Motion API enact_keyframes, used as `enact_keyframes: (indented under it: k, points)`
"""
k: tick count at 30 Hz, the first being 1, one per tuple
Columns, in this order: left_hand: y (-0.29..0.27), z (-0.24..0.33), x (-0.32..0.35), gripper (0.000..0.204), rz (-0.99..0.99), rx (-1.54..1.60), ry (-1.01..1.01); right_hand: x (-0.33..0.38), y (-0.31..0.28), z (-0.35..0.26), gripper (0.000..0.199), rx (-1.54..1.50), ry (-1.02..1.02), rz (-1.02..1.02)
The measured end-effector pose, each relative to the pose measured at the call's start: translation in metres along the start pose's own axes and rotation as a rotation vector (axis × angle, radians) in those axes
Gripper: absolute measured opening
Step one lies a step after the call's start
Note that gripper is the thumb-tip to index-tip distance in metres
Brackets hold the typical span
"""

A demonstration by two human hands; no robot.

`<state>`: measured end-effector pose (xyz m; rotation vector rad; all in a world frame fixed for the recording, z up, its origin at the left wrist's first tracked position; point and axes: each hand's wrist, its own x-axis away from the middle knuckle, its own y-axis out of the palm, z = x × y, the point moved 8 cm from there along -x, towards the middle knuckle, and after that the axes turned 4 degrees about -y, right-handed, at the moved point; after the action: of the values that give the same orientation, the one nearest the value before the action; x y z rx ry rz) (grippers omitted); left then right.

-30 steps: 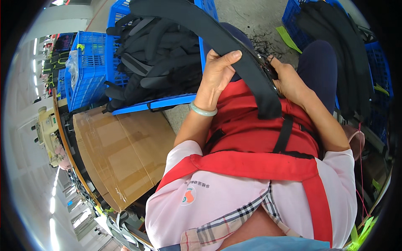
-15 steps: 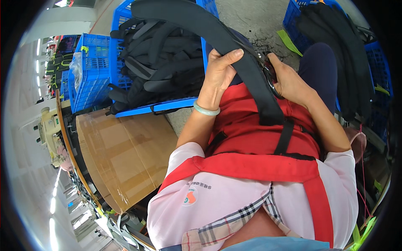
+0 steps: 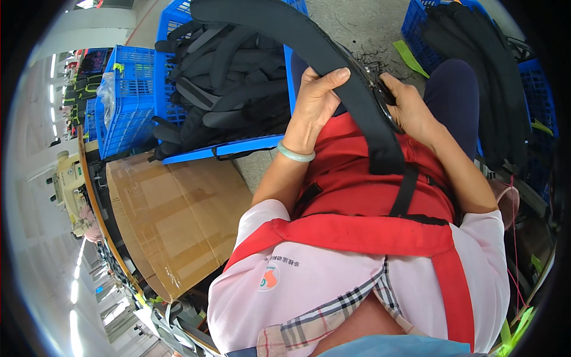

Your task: Trimming excess fabric from padded shoulder straps using a pair of scissors.

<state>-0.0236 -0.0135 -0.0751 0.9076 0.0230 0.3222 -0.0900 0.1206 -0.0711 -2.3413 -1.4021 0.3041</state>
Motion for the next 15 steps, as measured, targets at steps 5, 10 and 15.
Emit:
enact_keyframes:
  k: [5,10,15]
  points:
    - [-0.009,0.002,0.001,0.019,-0.083,-0.019,-0.003,-0.003,-0.013,0.000,0.018,-0.554,0.192,0.026]
    - [0.000,0.004,0.006,0.024,0.039,-0.095,0.029,0.003,0.003,-0.023,0.025,-0.418,0.097,-0.099]
    - [-0.011,0.083,-0.020,0.015,0.136,-0.019,0.205,0.007,0.006,-0.011,0.030,-0.204,0.081,-0.060]
